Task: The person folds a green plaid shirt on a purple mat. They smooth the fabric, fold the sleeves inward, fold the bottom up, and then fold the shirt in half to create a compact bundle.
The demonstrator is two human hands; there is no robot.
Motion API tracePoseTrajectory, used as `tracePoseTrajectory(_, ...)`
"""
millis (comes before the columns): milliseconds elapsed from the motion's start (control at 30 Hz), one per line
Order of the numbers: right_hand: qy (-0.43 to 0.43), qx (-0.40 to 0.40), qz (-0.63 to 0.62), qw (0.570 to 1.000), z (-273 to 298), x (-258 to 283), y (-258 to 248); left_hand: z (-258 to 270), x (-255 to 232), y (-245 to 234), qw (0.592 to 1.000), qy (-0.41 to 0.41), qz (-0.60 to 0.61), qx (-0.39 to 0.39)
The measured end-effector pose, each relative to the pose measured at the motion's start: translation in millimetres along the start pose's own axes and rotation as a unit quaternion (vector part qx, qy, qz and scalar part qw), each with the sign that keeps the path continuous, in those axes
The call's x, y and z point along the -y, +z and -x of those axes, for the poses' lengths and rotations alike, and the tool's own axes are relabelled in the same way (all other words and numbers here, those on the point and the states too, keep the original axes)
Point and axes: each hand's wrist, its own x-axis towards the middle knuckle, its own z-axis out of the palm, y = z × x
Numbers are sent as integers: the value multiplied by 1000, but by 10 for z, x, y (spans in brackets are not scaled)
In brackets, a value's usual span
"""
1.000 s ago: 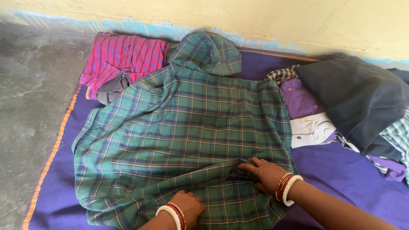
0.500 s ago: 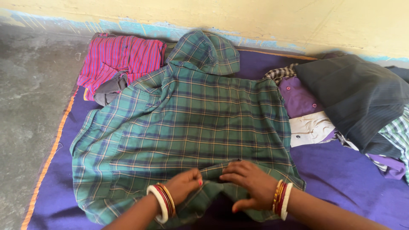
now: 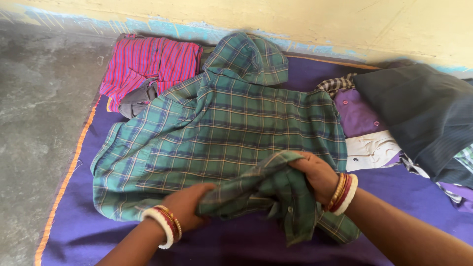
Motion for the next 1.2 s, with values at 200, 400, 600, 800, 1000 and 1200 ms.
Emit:
tracePoseTrajectory(200,-101,-80,128,983,-258,260,-70,-131,853,-104,960,-53,258,-94)
tracePoseTrajectory(400,-244,-216,389,862,-355,310,-216,-103,1081,-44,937,-190,204,-209)
tracePoseTrajectory(600,-75,-85,573,811,-42,-397,-152,27,790,-16,967,-240,10,-80)
tracePoseTrajectory(800,-6,60,768,637,69,-634,-45,-174,797,-31,952,-247,79,-166)
tracePoseTrajectory(1000,113,45,854,506,70,-682,93,-220,1065,-16,949,-282,85,-110)
tracePoseTrajectory(1200,109,8,878,466,145,-834,46,-34,1094,20,930,-201,250,-179)
